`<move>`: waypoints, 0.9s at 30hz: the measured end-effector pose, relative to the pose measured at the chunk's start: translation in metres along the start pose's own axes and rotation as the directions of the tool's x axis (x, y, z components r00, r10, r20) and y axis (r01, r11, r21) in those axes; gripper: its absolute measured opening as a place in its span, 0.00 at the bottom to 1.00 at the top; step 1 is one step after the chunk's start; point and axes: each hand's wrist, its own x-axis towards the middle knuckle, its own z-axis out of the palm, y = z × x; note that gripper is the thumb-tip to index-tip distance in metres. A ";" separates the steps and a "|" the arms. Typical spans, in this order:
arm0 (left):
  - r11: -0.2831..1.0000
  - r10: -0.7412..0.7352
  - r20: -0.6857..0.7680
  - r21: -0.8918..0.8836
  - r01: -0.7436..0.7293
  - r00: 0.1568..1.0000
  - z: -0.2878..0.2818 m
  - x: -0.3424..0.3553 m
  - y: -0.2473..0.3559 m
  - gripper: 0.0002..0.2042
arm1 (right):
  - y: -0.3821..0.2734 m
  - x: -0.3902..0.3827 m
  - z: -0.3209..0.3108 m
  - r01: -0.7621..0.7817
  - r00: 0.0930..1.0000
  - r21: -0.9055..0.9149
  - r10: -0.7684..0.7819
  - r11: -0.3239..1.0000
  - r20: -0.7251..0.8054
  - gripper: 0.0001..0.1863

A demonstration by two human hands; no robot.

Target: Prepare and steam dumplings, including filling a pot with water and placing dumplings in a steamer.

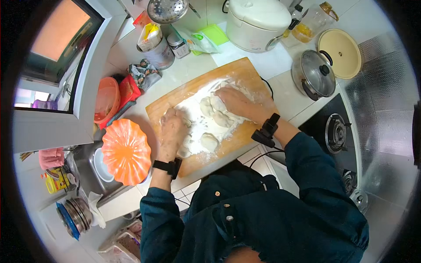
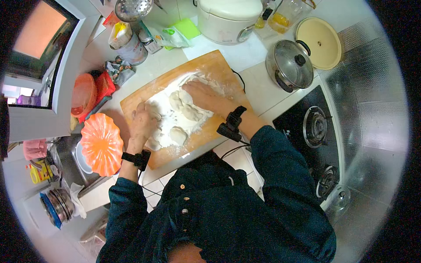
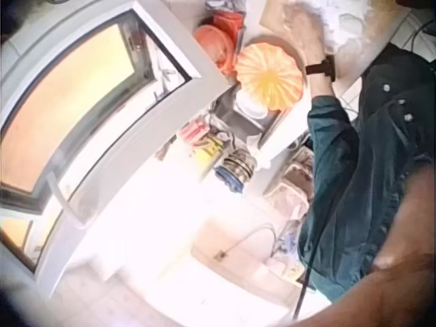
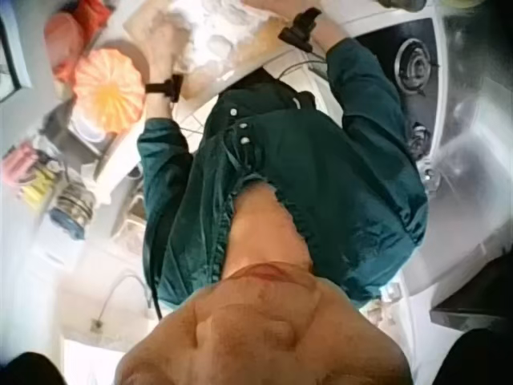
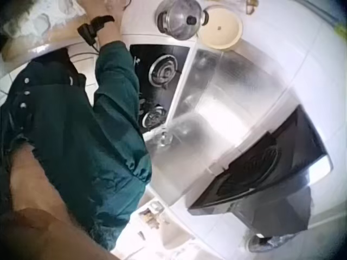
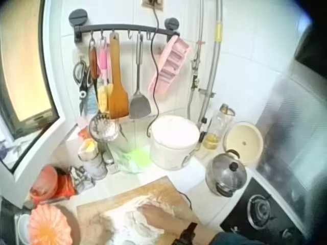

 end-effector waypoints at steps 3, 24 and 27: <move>0.999 0.018 0.017 -0.039 -0.017 1.000 -0.009 -0.002 0.006 0.19 | -0.003 -0.001 -0.012 -0.180 0.984 0.228 0.174 0.957 0.044 0.17; 0.996 0.091 0.033 -0.027 -0.090 0.995 0.006 0.039 0.075 0.15 | 0.042 -0.031 -0.023 -0.162 0.961 0.279 0.215 0.947 -0.174 0.08; 0.997 0.011 0.046 0.076 -0.015 0.999 0.004 0.028 0.057 0.15 | 0.039 -0.028 -0.013 -0.318 0.906 0.106 0.335 0.942 -0.259 0.06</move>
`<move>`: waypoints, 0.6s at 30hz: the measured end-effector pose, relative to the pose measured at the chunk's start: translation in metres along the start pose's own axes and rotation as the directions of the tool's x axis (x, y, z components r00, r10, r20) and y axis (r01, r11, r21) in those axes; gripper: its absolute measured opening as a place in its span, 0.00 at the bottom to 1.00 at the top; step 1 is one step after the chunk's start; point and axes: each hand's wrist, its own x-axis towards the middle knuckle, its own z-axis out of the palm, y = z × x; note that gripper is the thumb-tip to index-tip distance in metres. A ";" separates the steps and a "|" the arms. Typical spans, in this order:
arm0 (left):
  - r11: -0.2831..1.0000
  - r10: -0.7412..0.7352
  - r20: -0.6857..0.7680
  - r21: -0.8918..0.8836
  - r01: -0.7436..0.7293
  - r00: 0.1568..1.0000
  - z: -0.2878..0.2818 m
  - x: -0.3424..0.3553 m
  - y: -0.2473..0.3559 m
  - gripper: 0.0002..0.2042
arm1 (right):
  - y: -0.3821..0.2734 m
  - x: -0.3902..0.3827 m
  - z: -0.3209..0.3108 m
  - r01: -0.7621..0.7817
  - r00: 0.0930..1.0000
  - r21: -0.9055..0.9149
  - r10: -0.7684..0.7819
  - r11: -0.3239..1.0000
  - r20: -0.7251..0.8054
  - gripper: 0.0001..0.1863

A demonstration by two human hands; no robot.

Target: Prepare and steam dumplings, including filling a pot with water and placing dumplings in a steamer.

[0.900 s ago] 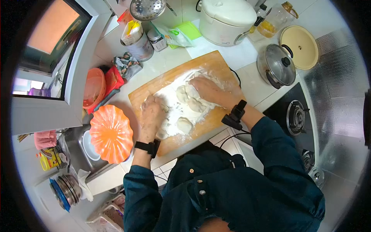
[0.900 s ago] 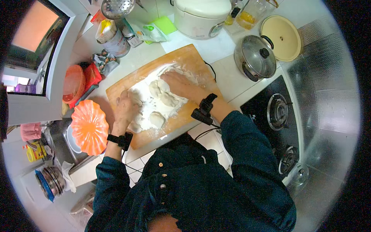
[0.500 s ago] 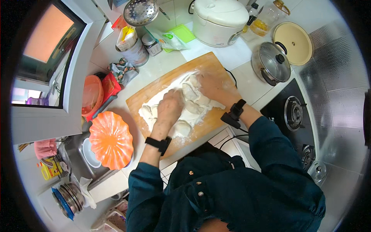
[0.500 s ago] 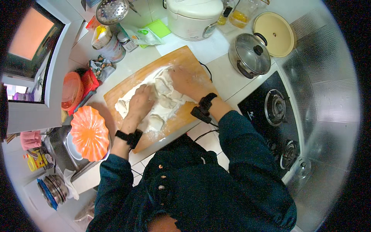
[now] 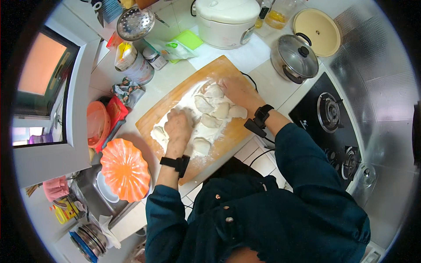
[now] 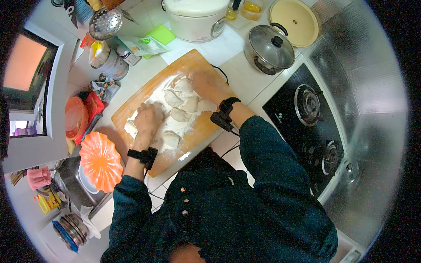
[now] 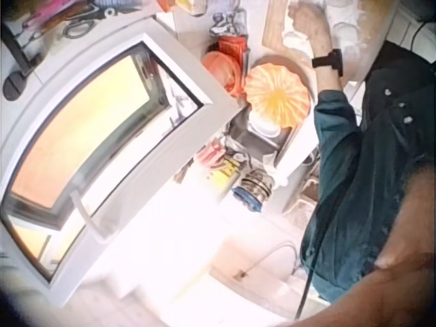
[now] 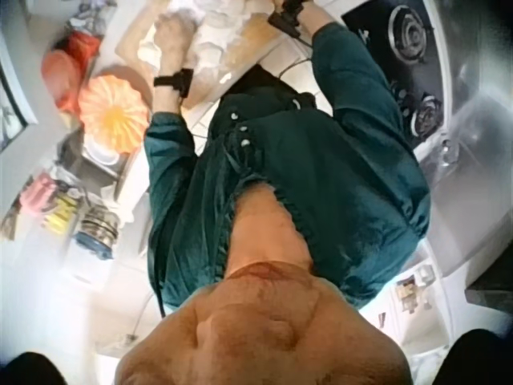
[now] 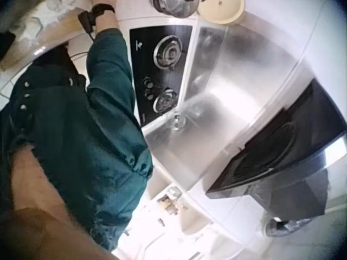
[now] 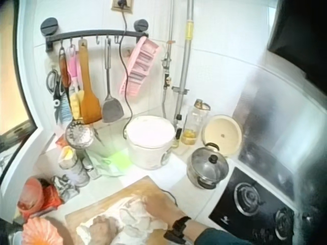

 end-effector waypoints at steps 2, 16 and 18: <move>1.000 -0.016 0.014 -0.016 0.017 1.000 -0.002 0.001 0.001 0.15 | 0.017 -0.004 0.008 -0.056 0.998 -0.024 0.056 0.998 0.004 0.08; 0.947 0.285 0.000 -0.153 -0.281 0.959 0.016 0.029 0.046 0.19 | -0.014 -0.067 -0.018 -0.171 0.985 -0.017 0.171 0.985 0.008 0.15; 0.957 0.232 0.007 -0.179 -0.227 0.973 0.013 0.030 0.046 0.17 | -0.013 -0.065 -0.018 -0.270 0.962 0.042 0.268 0.962 0.051 0.15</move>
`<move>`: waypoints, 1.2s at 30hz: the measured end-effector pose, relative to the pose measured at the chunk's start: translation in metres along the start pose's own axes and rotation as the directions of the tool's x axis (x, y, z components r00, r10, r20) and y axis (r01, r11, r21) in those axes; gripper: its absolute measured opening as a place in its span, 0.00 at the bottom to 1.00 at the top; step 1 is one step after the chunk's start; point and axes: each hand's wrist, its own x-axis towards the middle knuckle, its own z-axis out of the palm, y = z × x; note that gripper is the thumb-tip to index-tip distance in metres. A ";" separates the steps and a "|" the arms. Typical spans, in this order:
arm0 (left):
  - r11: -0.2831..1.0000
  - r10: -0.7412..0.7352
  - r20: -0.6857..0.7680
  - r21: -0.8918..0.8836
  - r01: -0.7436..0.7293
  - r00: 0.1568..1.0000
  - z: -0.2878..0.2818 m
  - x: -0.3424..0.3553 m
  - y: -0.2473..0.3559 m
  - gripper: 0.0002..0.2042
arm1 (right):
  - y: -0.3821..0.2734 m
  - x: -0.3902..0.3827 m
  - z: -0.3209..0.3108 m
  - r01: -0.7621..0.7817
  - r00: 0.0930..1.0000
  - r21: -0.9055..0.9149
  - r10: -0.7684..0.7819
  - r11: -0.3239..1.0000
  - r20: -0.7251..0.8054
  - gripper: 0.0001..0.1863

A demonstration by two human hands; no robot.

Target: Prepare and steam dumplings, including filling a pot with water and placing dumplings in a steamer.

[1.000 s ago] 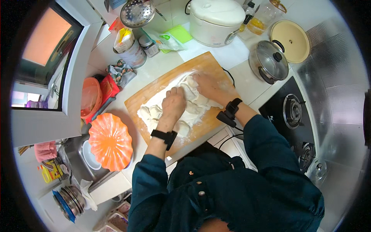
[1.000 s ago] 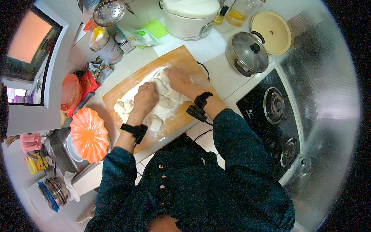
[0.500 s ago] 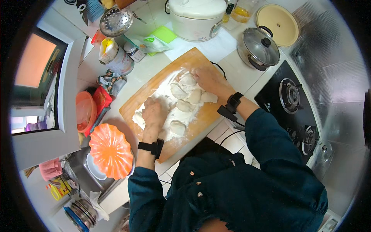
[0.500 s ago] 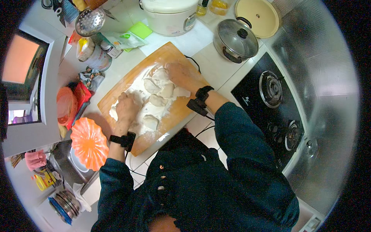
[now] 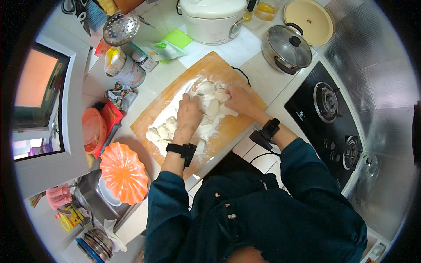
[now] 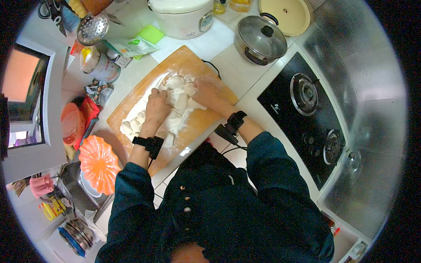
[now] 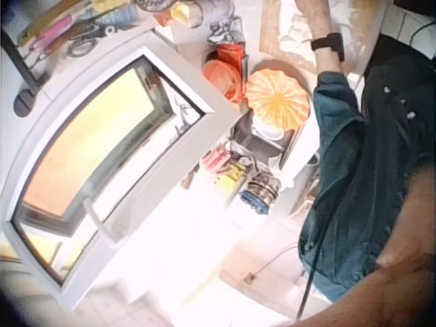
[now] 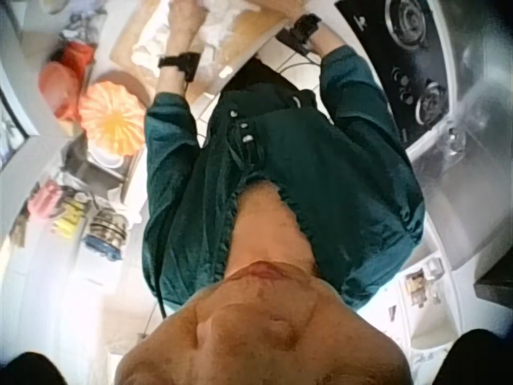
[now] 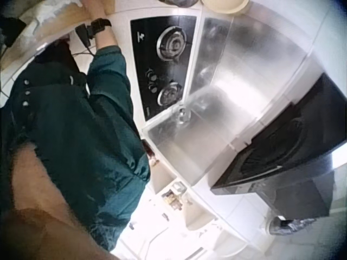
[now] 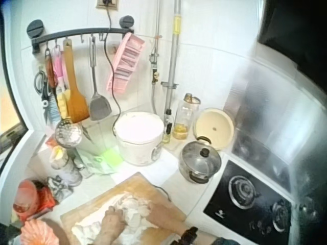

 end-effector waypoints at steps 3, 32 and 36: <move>0.999 -0.038 -0.078 -0.014 0.037 0.996 -0.019 -0.019 0.006 0.15 | 0.003 0.002 0.003 -0.025 0.999 0.133 0.019 0.991 0.041 0.15; 0.975 0.194 -0.022 0.115 -0.190 0.981 0.004 -0.085 -0.016 0.16 | -0.048 0.023 0.048 0.019 0.999 -0.085 -0.016 0.996 0.034 0.07; 0.970 0.239 -0.124 -0.001 -0.241 0.963 -0.003 -0.086 -0.017 0.14 | -0.056 0.028 0.044 0.059 0.998 -0.147 -0.053 0.987 0.039 0.09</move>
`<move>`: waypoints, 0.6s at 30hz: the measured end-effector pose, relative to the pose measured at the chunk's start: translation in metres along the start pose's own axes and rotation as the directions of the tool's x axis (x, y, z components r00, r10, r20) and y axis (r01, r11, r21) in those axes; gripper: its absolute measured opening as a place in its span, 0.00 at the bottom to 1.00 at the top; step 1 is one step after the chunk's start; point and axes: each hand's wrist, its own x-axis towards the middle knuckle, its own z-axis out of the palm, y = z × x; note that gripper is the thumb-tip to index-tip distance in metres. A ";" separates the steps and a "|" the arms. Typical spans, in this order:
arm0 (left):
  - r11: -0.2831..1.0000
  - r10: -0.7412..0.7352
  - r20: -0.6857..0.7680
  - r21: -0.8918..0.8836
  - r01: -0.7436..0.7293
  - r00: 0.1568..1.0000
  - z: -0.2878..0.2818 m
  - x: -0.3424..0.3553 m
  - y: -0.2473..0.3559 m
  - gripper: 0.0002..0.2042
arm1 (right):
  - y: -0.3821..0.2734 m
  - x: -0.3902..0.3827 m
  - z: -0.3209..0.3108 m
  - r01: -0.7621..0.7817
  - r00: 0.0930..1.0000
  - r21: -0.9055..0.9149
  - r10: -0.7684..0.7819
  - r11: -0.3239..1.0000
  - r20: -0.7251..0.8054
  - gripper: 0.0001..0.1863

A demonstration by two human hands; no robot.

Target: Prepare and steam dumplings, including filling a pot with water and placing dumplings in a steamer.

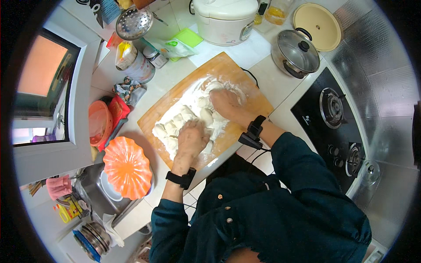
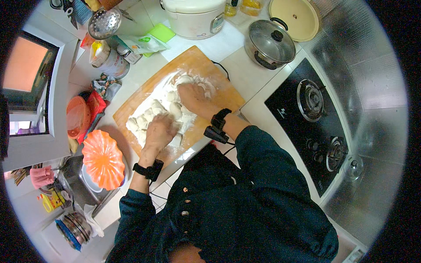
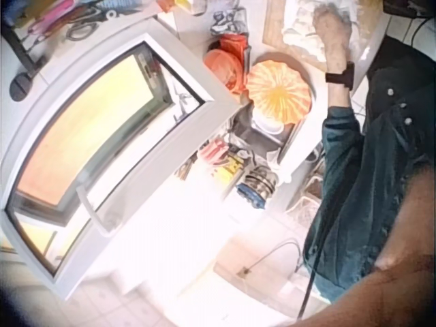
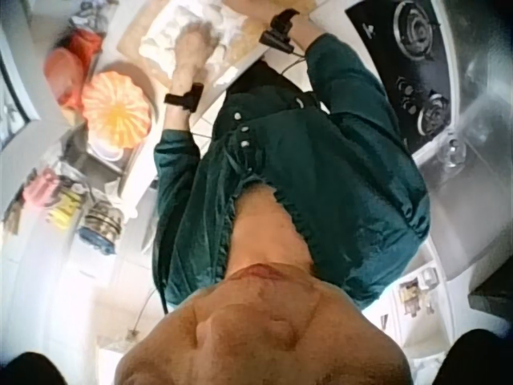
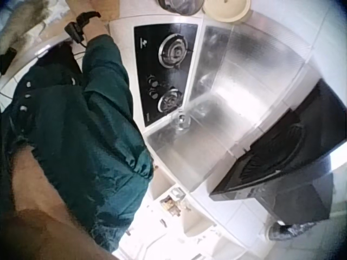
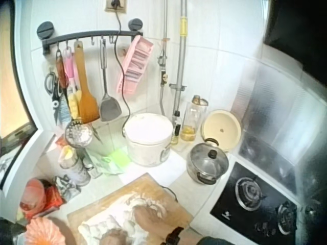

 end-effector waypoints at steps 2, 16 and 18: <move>0.977 -0.185 0.146 -0.079 0.198 0.972 -0.010 0.008 0.005 0.15 | -0.002 -0.001 -0.004 -0.028 1.000 -0.009 0.028 1.000 -0.014 0.08; 0.977 -0.153 0.062 -0.142 0.160 0.986 -0.017 0.052 0.017 0.11 | 0.028 -0.058 -0.050 0.155 0.980 0.114 -0.167 0.981 0.109 0.08; 0.942 -0.291 0.141 -0.128 0.309 0.946 -0.029 0.059 0.035 0.12 | 0.024 -0.066 -0.049 0.472 0.750 -0.072 -0.444 0.878 -0.491 0.07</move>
